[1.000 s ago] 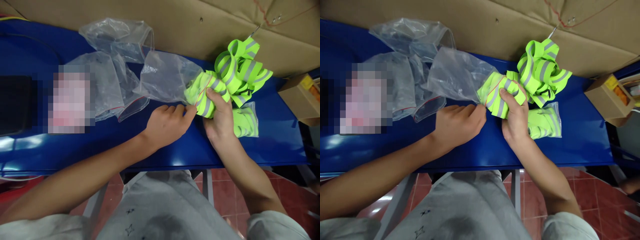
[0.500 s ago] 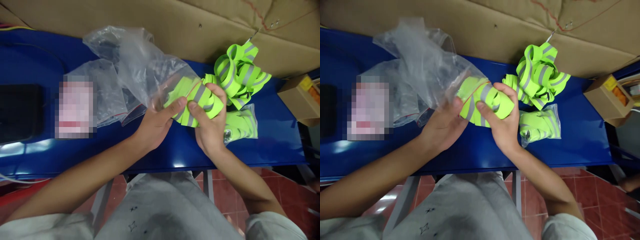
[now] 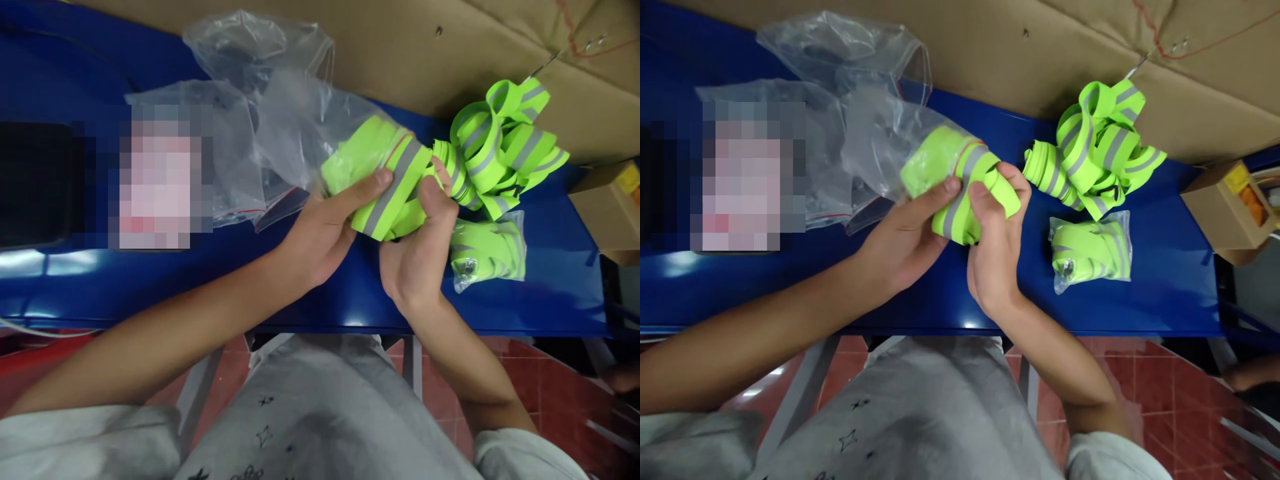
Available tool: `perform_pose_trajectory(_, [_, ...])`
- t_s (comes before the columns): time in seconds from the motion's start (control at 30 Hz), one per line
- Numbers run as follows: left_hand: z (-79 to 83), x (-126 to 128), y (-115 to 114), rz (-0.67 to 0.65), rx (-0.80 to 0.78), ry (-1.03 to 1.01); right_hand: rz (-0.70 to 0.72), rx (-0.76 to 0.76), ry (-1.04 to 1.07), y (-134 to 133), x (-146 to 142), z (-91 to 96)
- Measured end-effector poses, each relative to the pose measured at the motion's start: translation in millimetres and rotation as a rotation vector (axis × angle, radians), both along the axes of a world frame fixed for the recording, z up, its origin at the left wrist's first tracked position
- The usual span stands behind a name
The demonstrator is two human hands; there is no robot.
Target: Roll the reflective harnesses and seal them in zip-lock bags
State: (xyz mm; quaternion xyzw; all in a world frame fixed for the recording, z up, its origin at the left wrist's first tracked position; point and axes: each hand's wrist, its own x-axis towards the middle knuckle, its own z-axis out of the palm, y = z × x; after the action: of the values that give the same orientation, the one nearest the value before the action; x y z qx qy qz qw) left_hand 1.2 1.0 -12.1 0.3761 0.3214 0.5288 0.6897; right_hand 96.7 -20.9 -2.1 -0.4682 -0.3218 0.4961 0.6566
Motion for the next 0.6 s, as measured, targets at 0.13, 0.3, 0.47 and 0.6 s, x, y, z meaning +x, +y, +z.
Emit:
perform_pose_trajectory(0.13, [16.2, -14, 7, -0.021, 0.039, -0.027, 0.033, 0.045, -0.244, -2, 5, 2.0])
perform_pose_trajectory(0.3, [22.1, -7, 4, 0.000, -0.047, -0.084, -0.045, 0.078, -0.386, 4, 11, -5.9])
perform_pose_trajectory(0.47, [1.4, 8, -8, -0.022, -0.048, -0.066, -0.079, 0.075, -0.346, 1, 9, -11.7])
perform_pose_trajectory(0.6, [0.0, -2, -4, -0.001, -0.081, -0.109, 0.127, 0.097, -0.482, -4, 12, -15.2])
